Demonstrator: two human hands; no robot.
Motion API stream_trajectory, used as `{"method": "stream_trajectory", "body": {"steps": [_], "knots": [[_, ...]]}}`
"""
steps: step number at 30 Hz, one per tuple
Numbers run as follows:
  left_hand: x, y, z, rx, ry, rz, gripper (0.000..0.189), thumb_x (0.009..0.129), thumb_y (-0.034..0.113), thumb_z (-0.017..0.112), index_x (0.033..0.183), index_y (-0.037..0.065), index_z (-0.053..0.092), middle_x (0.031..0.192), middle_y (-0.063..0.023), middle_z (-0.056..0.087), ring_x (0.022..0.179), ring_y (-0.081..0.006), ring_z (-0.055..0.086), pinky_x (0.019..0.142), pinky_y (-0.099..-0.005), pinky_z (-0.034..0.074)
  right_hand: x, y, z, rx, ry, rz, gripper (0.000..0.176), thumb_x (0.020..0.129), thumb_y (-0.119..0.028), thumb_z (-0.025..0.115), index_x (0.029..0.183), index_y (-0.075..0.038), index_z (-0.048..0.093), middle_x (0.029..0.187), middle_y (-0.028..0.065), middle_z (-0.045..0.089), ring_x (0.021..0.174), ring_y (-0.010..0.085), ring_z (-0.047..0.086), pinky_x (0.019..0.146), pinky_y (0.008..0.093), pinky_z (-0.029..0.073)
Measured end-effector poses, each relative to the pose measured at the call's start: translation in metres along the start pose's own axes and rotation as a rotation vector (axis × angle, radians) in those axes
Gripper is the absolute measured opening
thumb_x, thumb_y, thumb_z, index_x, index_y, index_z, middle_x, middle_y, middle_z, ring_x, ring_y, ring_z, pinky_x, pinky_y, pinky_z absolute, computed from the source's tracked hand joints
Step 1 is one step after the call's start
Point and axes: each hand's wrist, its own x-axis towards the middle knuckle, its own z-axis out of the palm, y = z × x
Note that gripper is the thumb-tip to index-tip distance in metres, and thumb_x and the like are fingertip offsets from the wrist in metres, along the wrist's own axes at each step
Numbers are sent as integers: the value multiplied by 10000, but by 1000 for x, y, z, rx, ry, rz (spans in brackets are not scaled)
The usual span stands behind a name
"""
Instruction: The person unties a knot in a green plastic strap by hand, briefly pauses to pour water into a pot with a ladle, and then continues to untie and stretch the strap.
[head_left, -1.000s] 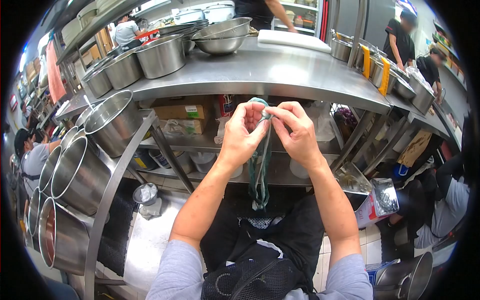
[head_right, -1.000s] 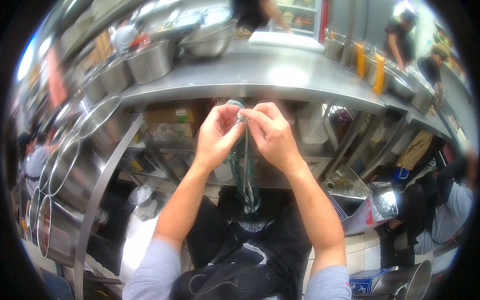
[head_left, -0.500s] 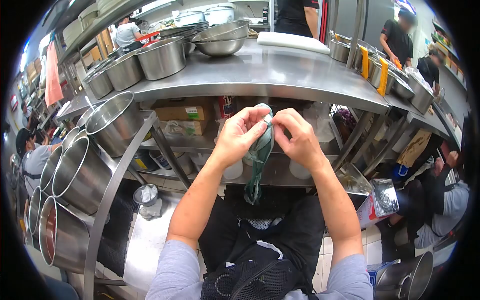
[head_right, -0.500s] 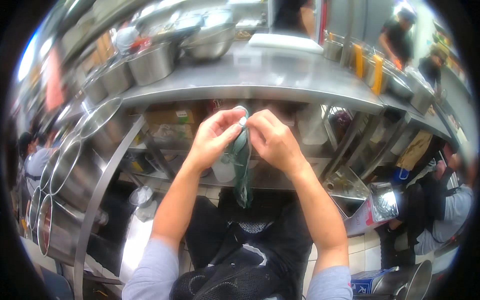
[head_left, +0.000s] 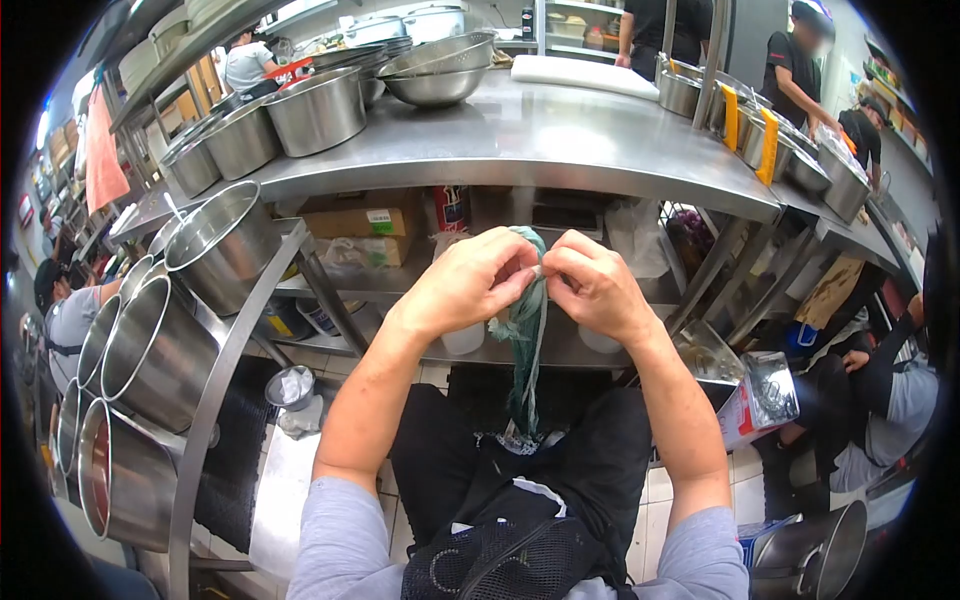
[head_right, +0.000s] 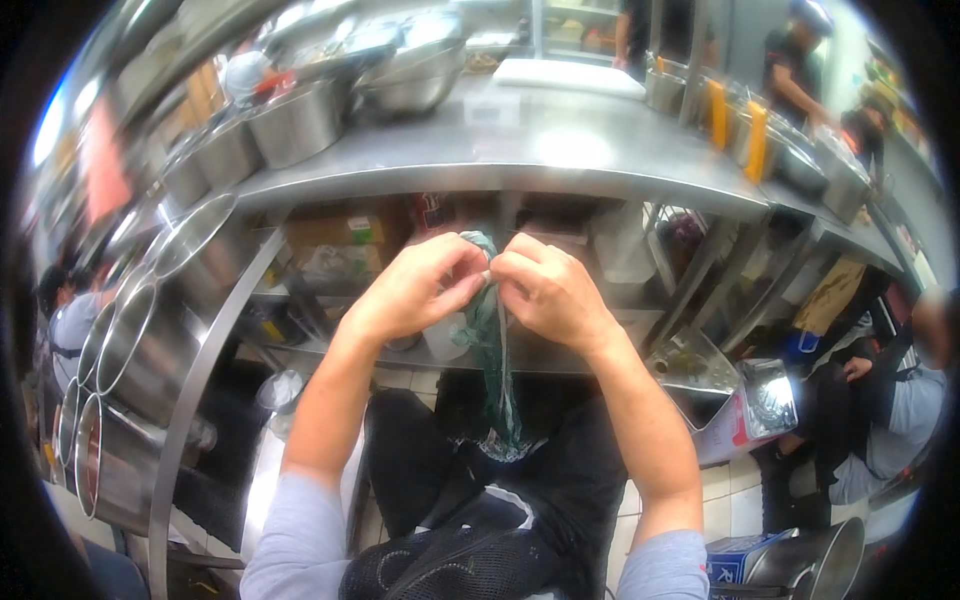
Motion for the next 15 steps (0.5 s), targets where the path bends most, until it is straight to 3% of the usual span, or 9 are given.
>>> {"method": "stream_trajectory", "body": {"steps": [5,11,13,14,15], "knots": [[-2,-9,5,174,30,135,124,876,65,693,963,15,619,852,-129,629,764,-268,636,685,-353,521,3,-8,-1,55,-52,1,180,743,77,672,881,-28,624,796,84,571,634,222,587,576,334,493],[-8,-5,9,-133,110,-65,120,948,73,640,1045,14,601,899,-80,657,782,-179,630,729,-318,530,5,-14,1,243,-26,101,156,765,84,659,875,-5,594,786,54,555,628,134,568,573,275,472],[-11,-5,15,-540,247,-168,253,983,162,667,1147,19,537,1033,-84,657,912,-141,643,785,-316,547,-2,-13,4,236,37,162,153,778,85,665,883,-5,599,790,38,557,628,100,556,564,256,460],[-13,-7,19,-537,250,-166,253,983,162,667,1147,19,537,1033,-84,657,912,-141,643,785,-316,547,-4,-13,4,237,37,158,153,778,85,665,883,-5,599,790,38,557,628,100,556,564,256,460],[-17,-9,24,-604,281,-176,331,986,180,671,1216,14,501,1089,-95,646,951,-146,636,833,-313,540,-6,-13,3,185,84,206,166,770,65,681,900,-13,613,809,74,583,660,174,590,588,299,487]]}}
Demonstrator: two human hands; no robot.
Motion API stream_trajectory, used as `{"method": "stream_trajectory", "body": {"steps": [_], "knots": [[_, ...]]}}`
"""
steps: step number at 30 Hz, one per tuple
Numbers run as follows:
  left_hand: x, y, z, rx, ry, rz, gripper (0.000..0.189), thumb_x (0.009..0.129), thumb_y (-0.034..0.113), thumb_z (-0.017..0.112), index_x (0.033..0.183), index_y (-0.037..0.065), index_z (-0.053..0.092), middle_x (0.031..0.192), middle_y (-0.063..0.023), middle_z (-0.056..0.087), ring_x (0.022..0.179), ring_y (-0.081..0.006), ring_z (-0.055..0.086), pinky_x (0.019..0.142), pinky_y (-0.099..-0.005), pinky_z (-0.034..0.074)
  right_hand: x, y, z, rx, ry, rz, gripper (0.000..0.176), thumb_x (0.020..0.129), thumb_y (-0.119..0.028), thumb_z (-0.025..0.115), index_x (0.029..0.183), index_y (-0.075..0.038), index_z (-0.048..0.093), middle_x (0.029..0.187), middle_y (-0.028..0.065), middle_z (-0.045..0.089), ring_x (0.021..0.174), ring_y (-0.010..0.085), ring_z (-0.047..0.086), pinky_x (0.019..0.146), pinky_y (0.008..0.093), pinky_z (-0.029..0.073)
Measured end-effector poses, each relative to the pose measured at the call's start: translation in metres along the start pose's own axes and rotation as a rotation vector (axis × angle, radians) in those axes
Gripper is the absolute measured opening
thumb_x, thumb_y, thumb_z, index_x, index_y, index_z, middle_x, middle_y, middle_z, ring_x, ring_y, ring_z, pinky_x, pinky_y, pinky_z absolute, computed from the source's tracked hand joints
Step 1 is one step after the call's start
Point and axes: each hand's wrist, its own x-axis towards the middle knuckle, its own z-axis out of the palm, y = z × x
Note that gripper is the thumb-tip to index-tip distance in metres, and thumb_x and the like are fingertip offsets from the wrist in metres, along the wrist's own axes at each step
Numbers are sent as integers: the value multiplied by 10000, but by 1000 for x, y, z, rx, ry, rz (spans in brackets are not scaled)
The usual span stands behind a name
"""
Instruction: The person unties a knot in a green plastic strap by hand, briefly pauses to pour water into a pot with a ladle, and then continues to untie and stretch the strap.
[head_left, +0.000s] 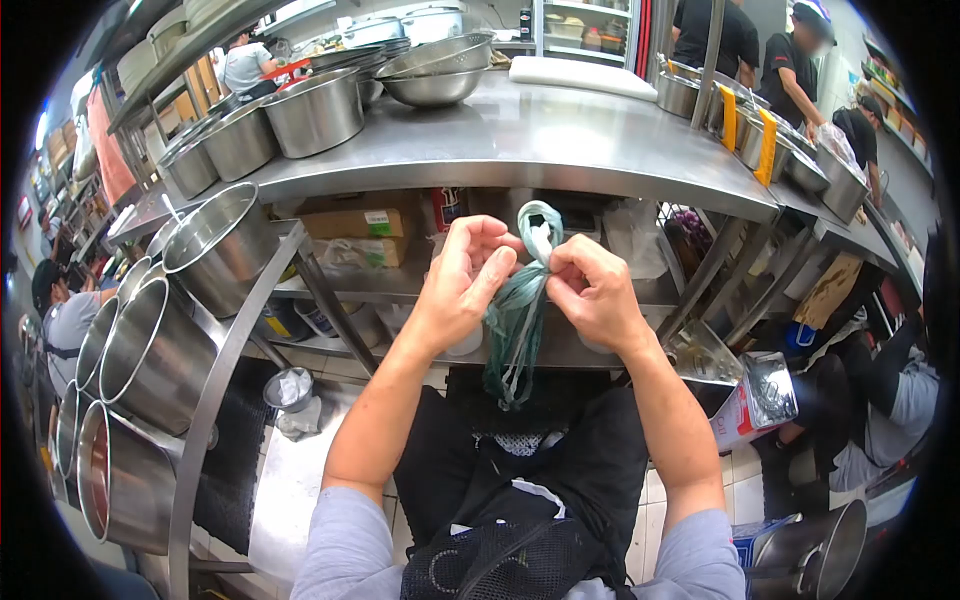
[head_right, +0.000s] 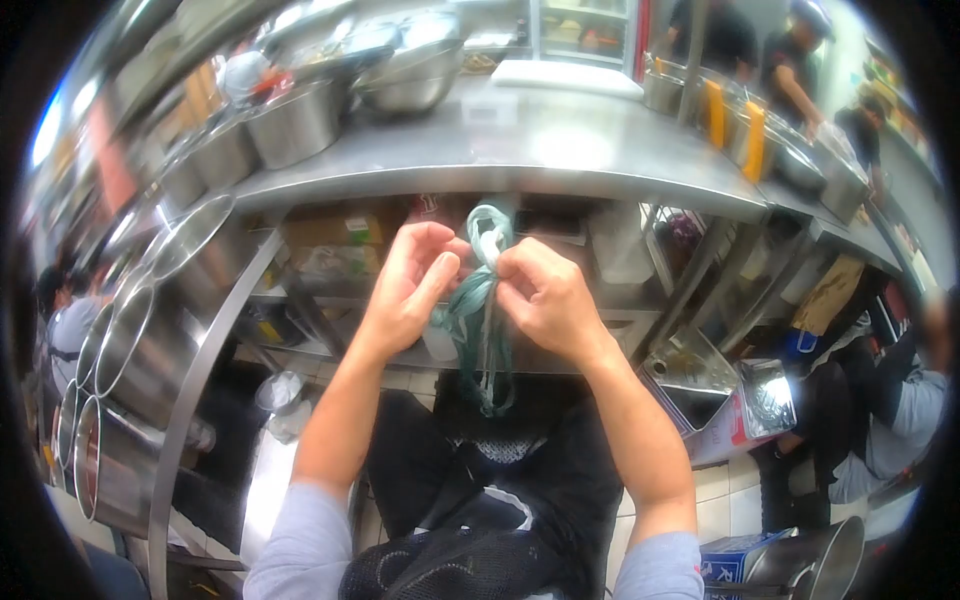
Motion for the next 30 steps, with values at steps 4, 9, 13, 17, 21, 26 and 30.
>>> {"method": "stream_trajectory", "body": {"steps": [4,9,13,17,21,26,30], "knots": [[-10,-4,9,138,-75,-33,499,949,197,723,1352,13,494,1132,-118,662,999,-169,643,868,-323,526,-2,4,6,-143,107,-72,168,778,47,698,917,-21,631,841,104,619,701,255,630,620,349,518],[-3,-4,13,169,24,4,270,960,157,687,1187,14,657,944,-86,729,884,-140,666,818,-310,523,0,0,11,-76,124,-139,176,810,89,692,957,-5,664,884,68,631,668,120,576,598,262,484],[5,7,-4,216,-44,-113,298,1046,262,582,1212,30,667,899,-41,734,891,-96,651,829,-280,510,-1,0,-9,-47,223,-33,230,869,40,684,1088,-27,712,1011,121,698,860,218,685,724,295,554],[10,10,0,28,-40,-126,332,1070,280,539,1226,11,655,943,-45,737,928,-106,656,877,-278,502,-4,-7,-7,-62,322,-32,208,869,20,708,1073,-17,716,981,123,704,838,209,691,714,295,555],[15,1,17,-336,97,-31,316,1076,234,526,1258,1,636,1097,-76,721,1049,-145,660,970,-294,485,-2,-23,14,-41,311,-12,252,825,-60,801,1052,-1,708,954,114,706,723,179,664,676,315,546],[23,-11,20,-382,172,31,274,1032,126,594,1266,-13,627,1242,-92,672,1138,-173,625,1005,-318,485,13,-3,36,-52,310,23,215,868,-73,788,1037,20,695,865,47,679,735,101,609,677,247,504],[29,-22,2,-264,203,21,241,1015,108,616,1226,-5,644,1172,-64,680,1081,-137,617,972,-297,480,22,5,40,183,195,194,122,954,-99,711,1001,5,667,835,-20,635,738,43,548,651,216,451]]}}
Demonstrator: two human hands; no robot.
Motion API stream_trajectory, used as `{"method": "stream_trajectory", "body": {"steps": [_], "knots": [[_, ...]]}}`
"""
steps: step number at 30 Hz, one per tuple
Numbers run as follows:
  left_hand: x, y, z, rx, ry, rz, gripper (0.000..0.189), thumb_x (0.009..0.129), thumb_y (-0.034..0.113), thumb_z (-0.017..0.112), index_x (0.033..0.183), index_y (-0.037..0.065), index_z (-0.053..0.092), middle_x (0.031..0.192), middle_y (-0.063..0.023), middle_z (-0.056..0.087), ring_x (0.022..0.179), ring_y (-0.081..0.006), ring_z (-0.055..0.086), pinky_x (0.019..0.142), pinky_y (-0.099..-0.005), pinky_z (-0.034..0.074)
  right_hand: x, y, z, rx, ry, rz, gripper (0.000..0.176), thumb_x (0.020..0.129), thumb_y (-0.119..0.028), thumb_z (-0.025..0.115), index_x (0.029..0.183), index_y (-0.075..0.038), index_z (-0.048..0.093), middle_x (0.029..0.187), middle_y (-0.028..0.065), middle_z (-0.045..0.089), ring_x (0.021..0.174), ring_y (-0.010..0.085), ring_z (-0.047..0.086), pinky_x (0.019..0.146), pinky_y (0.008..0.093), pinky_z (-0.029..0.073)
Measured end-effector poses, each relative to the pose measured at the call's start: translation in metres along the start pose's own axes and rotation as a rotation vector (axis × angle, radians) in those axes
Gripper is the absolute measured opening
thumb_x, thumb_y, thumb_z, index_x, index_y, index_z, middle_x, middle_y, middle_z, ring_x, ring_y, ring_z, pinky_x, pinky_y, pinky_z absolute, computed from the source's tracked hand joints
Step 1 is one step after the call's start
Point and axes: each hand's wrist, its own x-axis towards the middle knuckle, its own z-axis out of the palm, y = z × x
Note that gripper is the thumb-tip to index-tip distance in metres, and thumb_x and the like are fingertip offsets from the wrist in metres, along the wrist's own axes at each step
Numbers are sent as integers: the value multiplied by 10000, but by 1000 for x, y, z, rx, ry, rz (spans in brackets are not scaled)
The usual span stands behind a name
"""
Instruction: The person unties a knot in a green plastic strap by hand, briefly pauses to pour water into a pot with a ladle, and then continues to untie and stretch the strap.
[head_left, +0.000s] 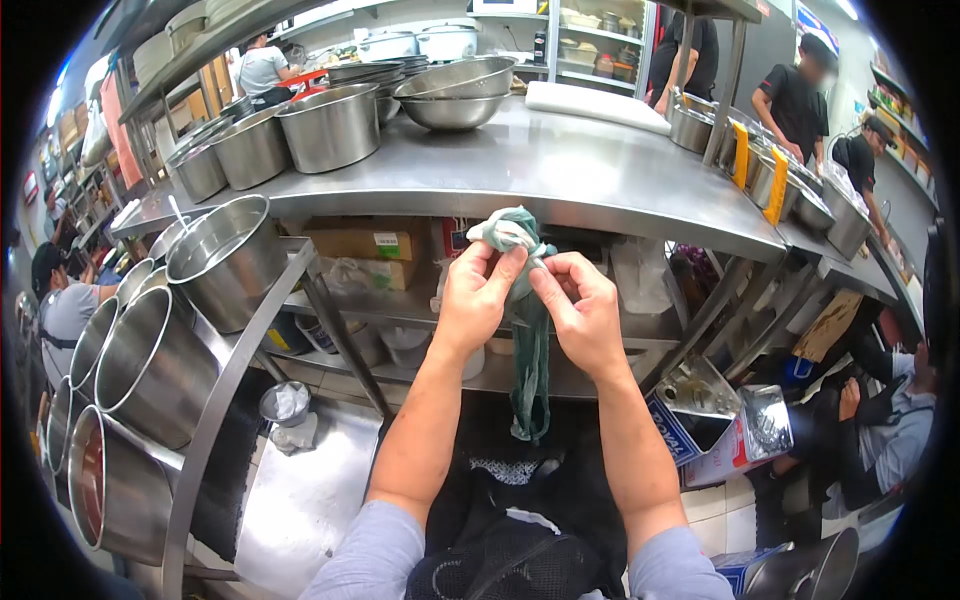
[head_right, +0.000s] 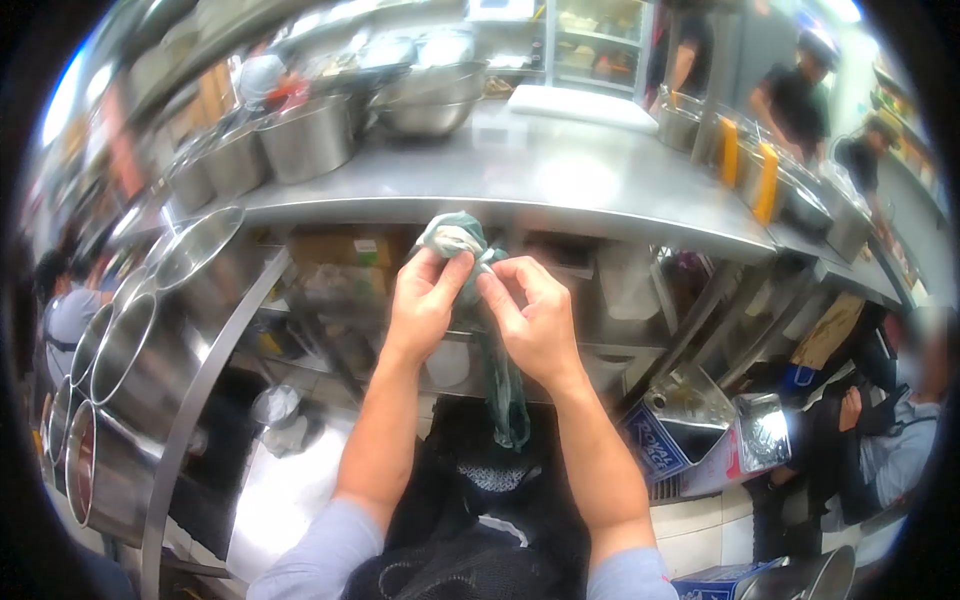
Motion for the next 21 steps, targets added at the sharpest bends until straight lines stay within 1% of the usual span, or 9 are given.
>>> {"method": "stream_trajectory", "body": {"steps": [1,2,3,5,8,11,13,16,21], "knots": [[4,-1,-3,100,10,-7,231,1013,98,614,1218,-4,645,1149,-54,680,1069,-129,614,963,-292,478,2,2,0,54,-40,46,111,977,-109,688,992,-4,655,829,-38,616,738,28,525,644,206,431],[8,-2,-6,95,18,-2,231,1013,98,614,1218,-4,645,1149,-54,680,1069,-129,614,963,-292,478,3,3,0,98,-67,132,182,976,-169,679,986,12,660,861,75,685,806,129,609,726,283,488],[10,-3,-8,167,22,35,184,1013,129,629,1153,11,644,1081,-27,671,1002,-105,604,901,-267,478,6,4,0,96,-75,133,182,976,-169,679,986,12,660,861,75,685,806,129,609,726,283,488],[14,-6,-10,243,27,54,154,1013,159,645,1089,26,644,1012,-1,662,936,-81,594,839,-242,478,7,9,1,148,-58,197,184,993,-179,665,997,4,647,857,49,671,806,109,590,734,272,482],[23,-17,-10,-104,-25,38,194,1021,98,607,1190,18,554,1080,-14,636,980,-74,577,877,-233,461,9,19,0,344,-91,258,150,1020,-177,633,995,-29,635,886,-29,628,817,48,540,739,217,452],[24,-25,-12,-160,-26,-31,193,1027,92,592,1199,18,544,1089,-18,630,993,-70,567,892,-237,456,9,33,2,508,-96,329,137,1030,-180,622,1002,-46,629,917,-43,619,831,37,526,751,204,441],[25,-27,-20,-192,-22,-82,276,993,66,643,1239,10,532,1114,-30,623,1022,-86,577,930,-258,463,11,41,4,597,-105,398,132,1034,-183,616,1007,-54,626,932,-47,615,840,34,519,761,199,436],[18,-22,-22,37,-150,-89,575,871,-3,754,1380,20,487,1252,-43,587,1175,-163,553,1038,-321,421,10,55,2,713,-61,453,148,1040,-204,610,1005,-61,627,938,-43,613,861,31,512,780,194,419],[16,-22,-20,63,-114,-122,387,921,2,706,1266,8,530,1170,-48,628,1094,-124,591,979,-291,469,8,59,-7,618,-90,436,183,1024,-236,642,1004,-54,637,897,-42,638,822,29,544,738,204,444]]}}
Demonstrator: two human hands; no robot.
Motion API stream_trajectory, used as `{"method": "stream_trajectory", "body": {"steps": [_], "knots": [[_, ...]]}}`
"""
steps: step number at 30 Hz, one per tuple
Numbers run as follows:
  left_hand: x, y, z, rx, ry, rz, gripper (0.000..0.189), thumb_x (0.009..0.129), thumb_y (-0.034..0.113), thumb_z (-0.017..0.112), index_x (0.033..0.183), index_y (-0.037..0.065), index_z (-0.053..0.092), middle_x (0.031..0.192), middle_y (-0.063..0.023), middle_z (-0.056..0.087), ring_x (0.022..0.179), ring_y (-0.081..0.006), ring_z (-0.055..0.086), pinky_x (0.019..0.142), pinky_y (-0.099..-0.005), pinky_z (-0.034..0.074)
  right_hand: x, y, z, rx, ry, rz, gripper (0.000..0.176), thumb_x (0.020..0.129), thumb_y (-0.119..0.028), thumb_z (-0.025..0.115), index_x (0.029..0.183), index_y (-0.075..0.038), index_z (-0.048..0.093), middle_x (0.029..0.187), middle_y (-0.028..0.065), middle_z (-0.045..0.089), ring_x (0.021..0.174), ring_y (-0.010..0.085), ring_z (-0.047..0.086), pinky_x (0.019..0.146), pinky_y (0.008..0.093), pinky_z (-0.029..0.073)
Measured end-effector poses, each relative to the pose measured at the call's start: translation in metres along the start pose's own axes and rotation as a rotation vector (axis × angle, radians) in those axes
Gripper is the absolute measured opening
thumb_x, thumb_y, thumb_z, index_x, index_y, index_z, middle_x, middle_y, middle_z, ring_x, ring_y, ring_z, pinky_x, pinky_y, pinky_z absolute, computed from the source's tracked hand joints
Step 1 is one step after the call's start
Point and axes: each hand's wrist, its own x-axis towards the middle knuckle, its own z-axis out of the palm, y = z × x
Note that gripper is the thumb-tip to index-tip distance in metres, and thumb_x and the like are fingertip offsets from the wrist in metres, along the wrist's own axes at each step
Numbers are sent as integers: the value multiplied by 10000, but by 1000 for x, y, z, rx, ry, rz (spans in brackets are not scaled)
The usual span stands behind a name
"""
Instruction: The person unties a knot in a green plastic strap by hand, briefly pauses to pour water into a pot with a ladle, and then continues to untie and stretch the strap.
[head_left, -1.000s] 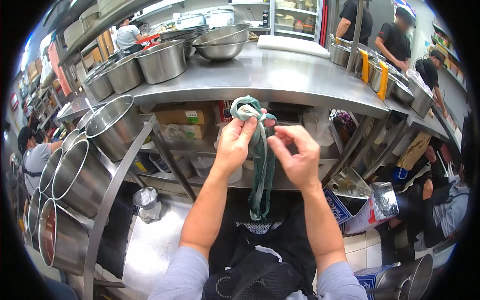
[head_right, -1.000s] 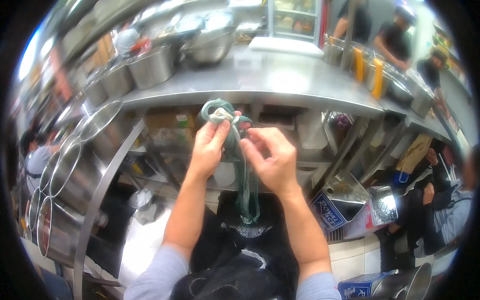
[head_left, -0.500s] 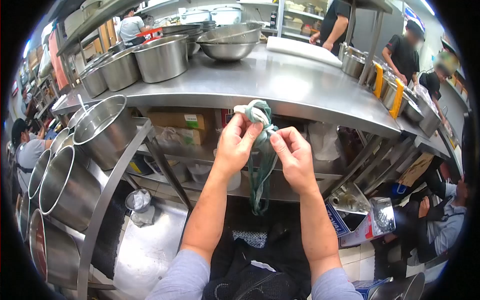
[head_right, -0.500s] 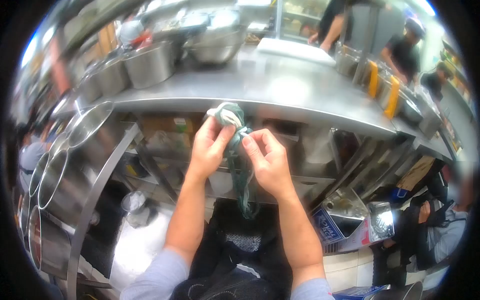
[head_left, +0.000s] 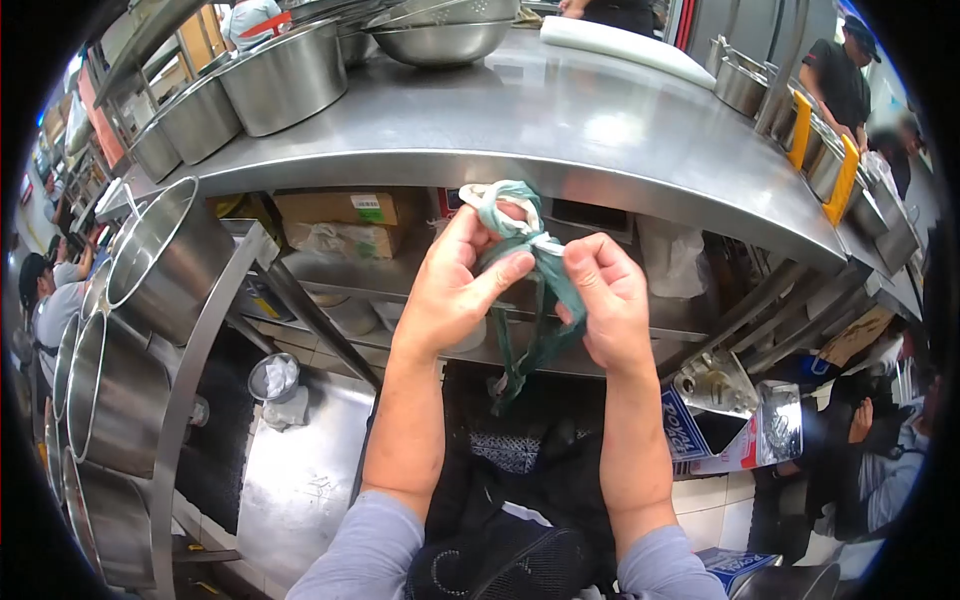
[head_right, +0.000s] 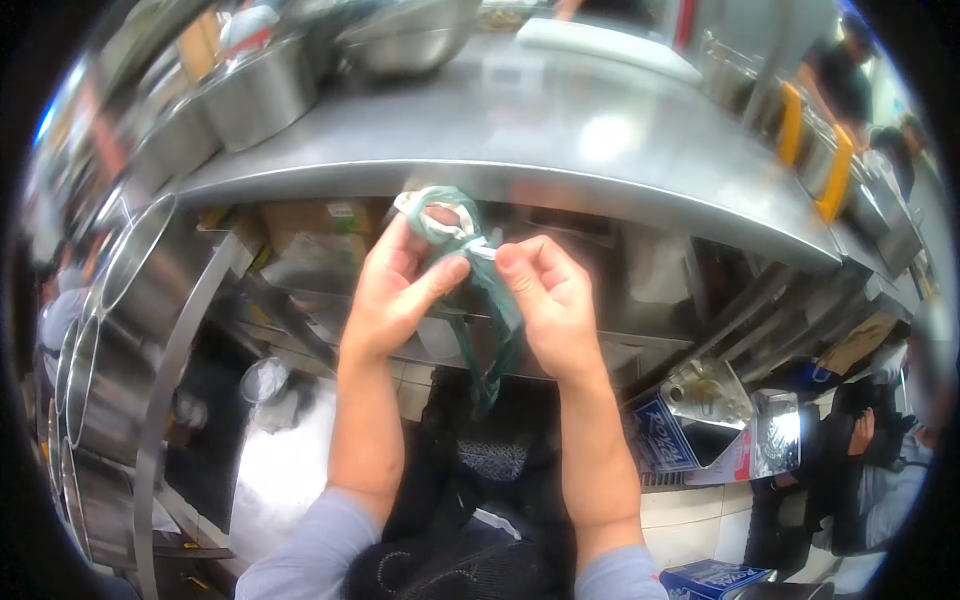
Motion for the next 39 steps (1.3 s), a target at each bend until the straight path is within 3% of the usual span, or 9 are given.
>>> {"method": "stream_trajectory", "body": {"steps": [6,9,10,16,21,26,32,38,39], "knots": [[1,-9,7,130,35,118,348,941,14,679,1254,11,529,1137,-67,639,1052,-127,601,943,-277,476,-19,-7,12,-363,-111,54,259,1012,-250,654,940,-3,684,818,-2,656,753,64,538,679,255,457],[-3,-11,11,36,95,140,372,953,7,661,1285,1,495,1144,-85,631,1057,-133,597,925,-269,481,-27,-9,17,-437,-101,-46,290,1033,-254,612,894,-5,666,713,7,578,679,72,476,611,278,425],[-4,-12,10,41,94,150,372,953,7,661,1285,1,495,1144,-85,631,1057,-133,597,925,-269,481,-27,-2,18,-483,-110,-118,292,1037,-248,614,876,-6,638,698,-32,571,644,60,465,567,254,391],[1,-23,-1,-37,270,264,290,974,18,649,1226,8,505,1113,-60,597,993,-106,578,891,-254,491,-49,0,29,-635,-191,-207,303,1027,-223,619,831,8,622,620,54,520,558,105,447,520,292,384],[1,-26,-11,-79,359,274,195,986,45,649,1147,12,544,1043,-40,606,926,-92,580,859,-247,497,-64,-9,38,-728,-245,-309,341,958,-112,683,706,-3,481,593,114,392,478,245,391,473,363,341],[2,-26,-18,30,487,377,130,992,63,650,1104,37,589,1021,-13,611,942,-86,571,858,-242,468,-78,-25,42,-784,-340,-358,350,938,-113,701,678,-15,487,583,118,418,474,298,438,463,391,346],[3,-20,-30,-26,489,441,111,1001,55,633,1105,42,595,1006,-13,618,908,-75,577,816,-224,472,-93,-40,35,-817,-431,-356,302,887,-133,742,676,-22,556,576,105,464,481,304,493,462,398,374],[2,-20,-30,-151,438,353,121,1004,72,635,1114,36,598,996,-8,623,878,-71,582,788,-213,473,-111,-53,27,-875,-538,-352,243,841,-105,776,722,-34,576,634,113,531,532,306,540,485,382,445],[5,-21,-27,-147,454,367,158,1009,138,651,1109,23,610,949,0,640,833,-60,583,766,-209,489,-114,-53,26,-863,-535,-363,247,837,-108,778,721,-35,572,637,113,534,533,304,540,486,378,447]]}}
